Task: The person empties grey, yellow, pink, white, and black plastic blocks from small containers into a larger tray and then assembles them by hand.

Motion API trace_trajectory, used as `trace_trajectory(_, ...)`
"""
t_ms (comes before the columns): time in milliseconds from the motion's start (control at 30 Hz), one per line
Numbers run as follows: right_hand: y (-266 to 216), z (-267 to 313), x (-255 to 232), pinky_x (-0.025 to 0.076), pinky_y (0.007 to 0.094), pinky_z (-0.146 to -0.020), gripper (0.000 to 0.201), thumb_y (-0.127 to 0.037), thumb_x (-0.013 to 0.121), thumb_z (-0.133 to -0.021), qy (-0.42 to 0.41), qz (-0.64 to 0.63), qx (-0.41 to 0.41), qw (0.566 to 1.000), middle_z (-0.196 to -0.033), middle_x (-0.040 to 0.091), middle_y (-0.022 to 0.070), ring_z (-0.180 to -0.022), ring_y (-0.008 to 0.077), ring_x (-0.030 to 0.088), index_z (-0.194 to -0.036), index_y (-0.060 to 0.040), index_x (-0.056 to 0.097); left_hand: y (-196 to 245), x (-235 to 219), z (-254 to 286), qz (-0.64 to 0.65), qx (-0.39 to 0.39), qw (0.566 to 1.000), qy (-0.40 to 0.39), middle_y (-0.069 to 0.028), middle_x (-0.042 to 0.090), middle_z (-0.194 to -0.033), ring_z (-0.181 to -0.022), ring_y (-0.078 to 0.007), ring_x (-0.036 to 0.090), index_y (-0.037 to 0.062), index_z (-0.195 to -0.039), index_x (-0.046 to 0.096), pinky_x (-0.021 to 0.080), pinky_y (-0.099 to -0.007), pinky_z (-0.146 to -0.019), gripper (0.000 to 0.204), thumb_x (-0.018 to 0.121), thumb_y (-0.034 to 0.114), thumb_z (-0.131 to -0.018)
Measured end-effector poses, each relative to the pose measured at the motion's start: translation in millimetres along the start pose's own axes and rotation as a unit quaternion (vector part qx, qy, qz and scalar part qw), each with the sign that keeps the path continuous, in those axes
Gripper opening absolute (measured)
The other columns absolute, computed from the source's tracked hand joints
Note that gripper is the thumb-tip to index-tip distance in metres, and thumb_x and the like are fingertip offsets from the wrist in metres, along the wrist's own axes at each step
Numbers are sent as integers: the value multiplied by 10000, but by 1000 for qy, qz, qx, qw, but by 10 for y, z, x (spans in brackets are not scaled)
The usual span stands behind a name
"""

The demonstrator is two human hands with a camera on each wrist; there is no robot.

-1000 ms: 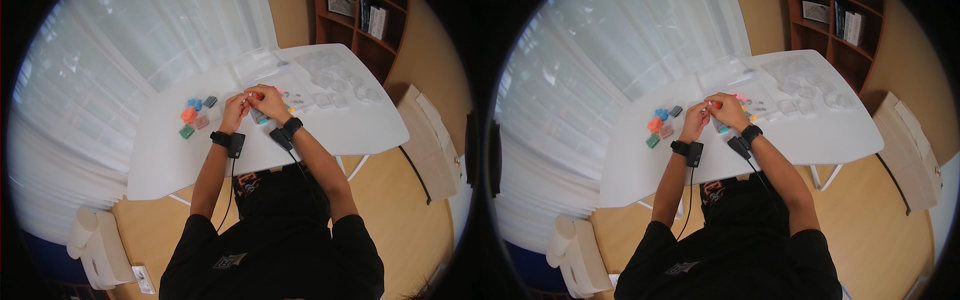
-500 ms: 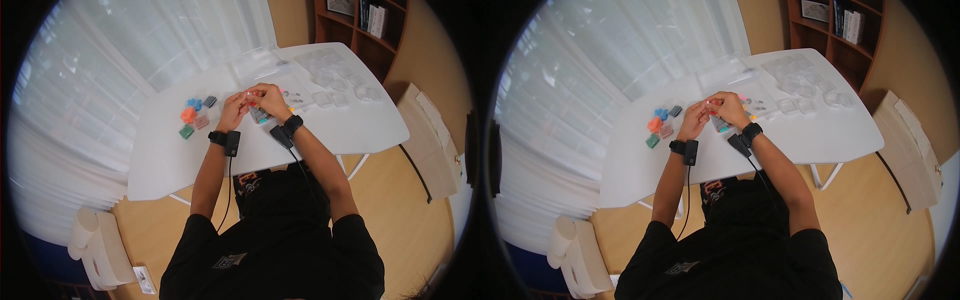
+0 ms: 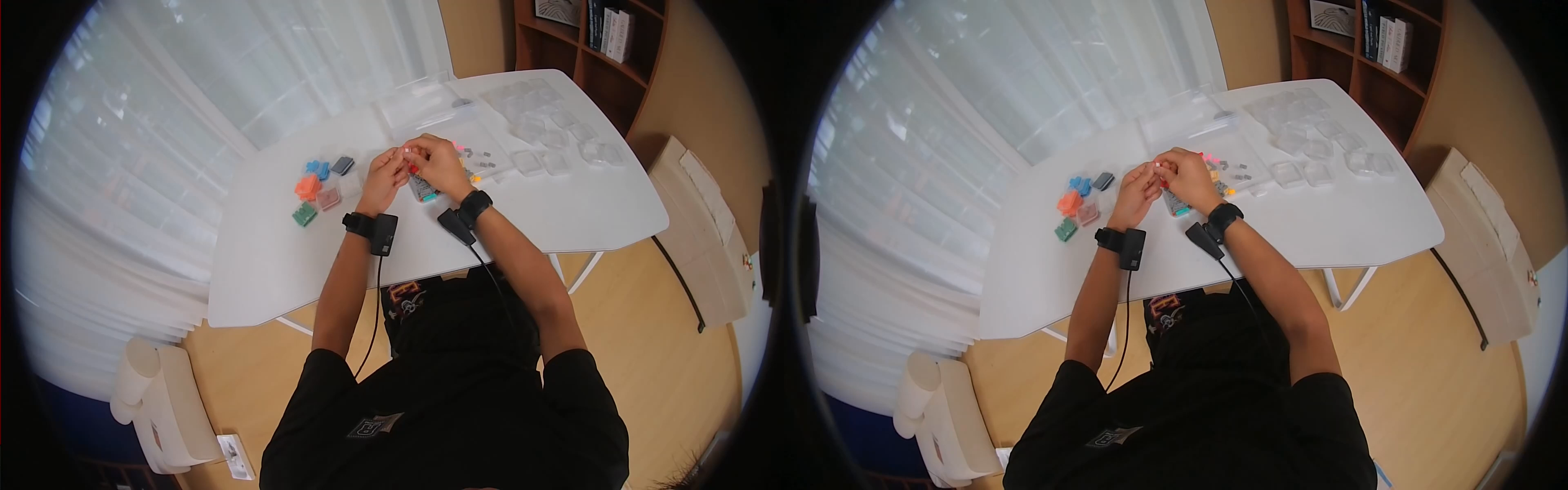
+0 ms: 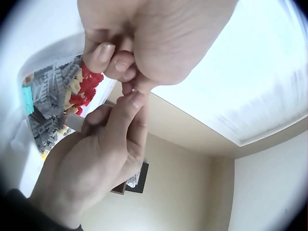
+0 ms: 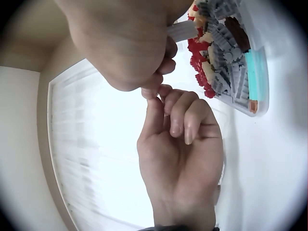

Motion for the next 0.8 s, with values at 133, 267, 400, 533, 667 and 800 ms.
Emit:
trace_trajectory(133,26,0,22,472,323,-593,128,-43,659,-779,30,66,-47,996,-791,600,135,-644,254,592,-898,4,655,-22,77,-12,-19,26,999,39,53,395,-649,-520,-23,304,28,-959,571,258,-186,-469,238,443,226,-997)
trace_trajectory(267,24,-27,-54,478,341,-637,138,-63,658,-778,71,73,-39,994,-789,604,143,-692,272,597,-900,1,658,-39,33,-18,-18,34,995,90,59,362,-642,-520,-28,295,40,-923,577,253,-188,-472,222,483,234,-980)
trace_trajectory(400,72,-52,-127,483,351,-677,148,-47,640,-776,79,69,10,994,-801,608,144,-726,279,603,-916,-8,669,0,-19,24,-38,31,990,135,67,362,-620,-512,-30,304,28,-955,615,262,-196,-467,214,530,224,-955)
trace_trajectory(533,112,-45,-86,489,356,-677,170,-18,622,-766,78,87,-31,993,-816,613,143,-725,284,609,-927,-15,679,0,78,33,-141,37,979,141,64,392,-597,-500,-28,319,18,-1012,639,273,-199,-460,211,550,195,-941)
trace_trajectory(667,144,-48,-83,491,357,-685,192,-1,608,-761,79,82,-20,993,-826,614,141,-728,289,608,-932,-29,690,-25,85,30,-174,23,975,133,59,419,-581,-497,-31,346,20,-1042,650,298,-203,-460,211,571,177,-926)
trace_trajectory(800,162,-46,-94,491,349,-678,195,-1,611,-762,85,77,-26,993,-822,614,141,-717,284,608,-935,-36,694,-24,82,34,-195,15,971,138,58,426,-582,-503,-33,360,39,-1047,657,314,-205,-464,209,584,188,-919)
Point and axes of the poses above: each hand's wrist, its own z-axis away from the middle knuckle, its own x-axis out of the palm, y = z × x, the point moved 2 cm from there along -z, towards the middle knuckle
